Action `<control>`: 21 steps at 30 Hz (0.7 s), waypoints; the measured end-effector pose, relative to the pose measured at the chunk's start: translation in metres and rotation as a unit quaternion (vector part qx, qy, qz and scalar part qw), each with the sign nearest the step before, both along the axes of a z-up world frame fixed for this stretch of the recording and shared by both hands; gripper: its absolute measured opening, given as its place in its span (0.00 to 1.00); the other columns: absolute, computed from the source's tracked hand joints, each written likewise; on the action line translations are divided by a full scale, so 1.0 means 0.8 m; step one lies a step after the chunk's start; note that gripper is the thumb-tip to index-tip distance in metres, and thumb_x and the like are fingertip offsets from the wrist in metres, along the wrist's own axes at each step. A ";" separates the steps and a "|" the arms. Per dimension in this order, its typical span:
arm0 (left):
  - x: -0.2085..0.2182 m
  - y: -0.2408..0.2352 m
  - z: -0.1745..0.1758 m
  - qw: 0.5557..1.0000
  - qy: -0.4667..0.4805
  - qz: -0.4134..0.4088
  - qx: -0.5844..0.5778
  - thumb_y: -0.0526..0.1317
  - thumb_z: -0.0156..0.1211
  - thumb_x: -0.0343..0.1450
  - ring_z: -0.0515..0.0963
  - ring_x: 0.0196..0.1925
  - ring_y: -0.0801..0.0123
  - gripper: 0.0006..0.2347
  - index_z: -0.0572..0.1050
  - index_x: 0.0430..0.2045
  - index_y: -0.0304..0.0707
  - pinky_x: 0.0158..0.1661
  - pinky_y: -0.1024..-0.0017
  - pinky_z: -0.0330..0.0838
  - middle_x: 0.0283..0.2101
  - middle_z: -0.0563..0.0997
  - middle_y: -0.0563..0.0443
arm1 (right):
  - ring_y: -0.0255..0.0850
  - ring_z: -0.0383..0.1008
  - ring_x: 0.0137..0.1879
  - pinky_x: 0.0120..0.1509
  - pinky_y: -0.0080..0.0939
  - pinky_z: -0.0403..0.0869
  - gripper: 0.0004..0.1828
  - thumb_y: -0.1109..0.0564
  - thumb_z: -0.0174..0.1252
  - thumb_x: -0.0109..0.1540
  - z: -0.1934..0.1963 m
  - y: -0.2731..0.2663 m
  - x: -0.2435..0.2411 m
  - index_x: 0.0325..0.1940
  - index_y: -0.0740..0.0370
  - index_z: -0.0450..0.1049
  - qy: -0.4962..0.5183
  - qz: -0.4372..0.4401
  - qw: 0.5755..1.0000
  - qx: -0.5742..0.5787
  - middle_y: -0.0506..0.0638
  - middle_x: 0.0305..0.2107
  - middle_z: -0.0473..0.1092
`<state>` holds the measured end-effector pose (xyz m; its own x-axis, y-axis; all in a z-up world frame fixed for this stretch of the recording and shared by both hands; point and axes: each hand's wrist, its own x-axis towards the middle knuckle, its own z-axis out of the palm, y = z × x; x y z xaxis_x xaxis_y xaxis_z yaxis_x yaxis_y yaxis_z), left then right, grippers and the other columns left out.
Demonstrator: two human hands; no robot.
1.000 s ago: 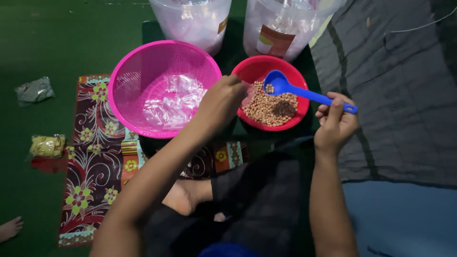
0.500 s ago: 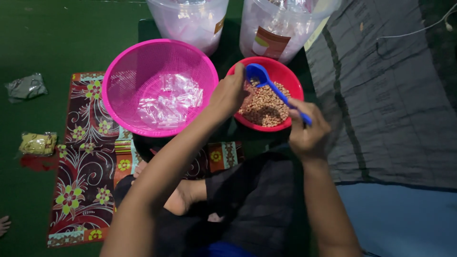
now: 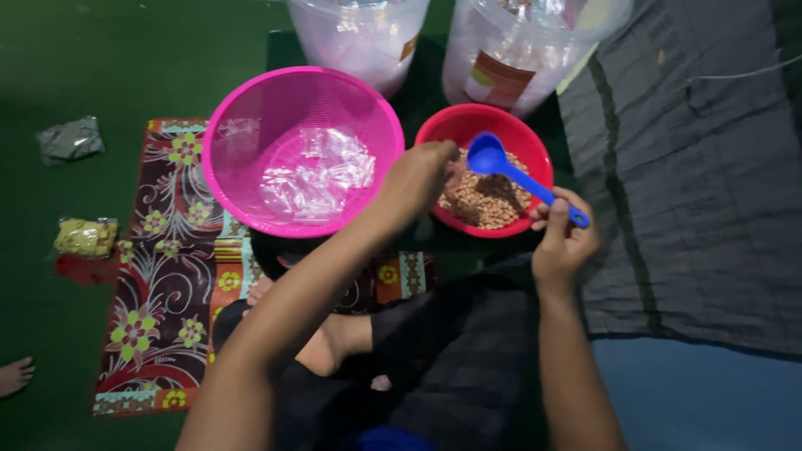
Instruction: The person scoops peanuts from a red bowl using a blue scoop and pours them into small plastic bags. They then tie each bag and place it into a pink basket. The process is repeated multiple times.
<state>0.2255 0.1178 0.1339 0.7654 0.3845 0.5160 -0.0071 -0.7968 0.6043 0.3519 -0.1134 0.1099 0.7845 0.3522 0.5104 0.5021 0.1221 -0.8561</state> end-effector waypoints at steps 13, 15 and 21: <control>-0.183 -0.090 0.010 0.997 -0.037 -0.002 -0.064 0.34 0.71 0.70 0.79 0.43 0.54 0.09 0.76 0.39 0.37 0.43 0.62 0.74 0.39 0.76 0.46 | 0.34 0.70 0.24 0.27 0.31 0.70 0.42 0.56 0.53 0.73 -0.041 -0.060 -0.061 0.84 0.49 0.36 0.220 0.040 0.971 0.082 0.53 0.27 0.71; -0.208 -0.108 -0.009 0.996 -0.026 -0.006 -0.091 0.34 0.72 0.69 0.79 0.36 0.55 0.09 0.77 0.37 0.38 0.38 0.63 0.74 0.33 0.76 0.47 | 0.36 0.73 0.28 0.37 0.34 0.73 0.27 0.54 0.52 0.72 -0.080 -0.087 -0.091 0.75 0.61 0.59 0.171 0.041 0.981 0.087 0.55 0.31 0.73; -0.261 -0.145 -0.071 0.990 0.026 -0.125 -0.051 0.32 0.65 0.67 0.80 0.36 0.53 0.17 0.75 0.51 0.35 0.35 0.63 0.74 0.35 0.78 0.43 | 0.49 0.78 0.52 0.56 0.44 0.74 0.26 0.57 0.73 0.49 -0.008 -0.034 -0.182 0.49 0.66 0.77 -0.130 0.278 0.933 -0.186 0.60 0.43 0.77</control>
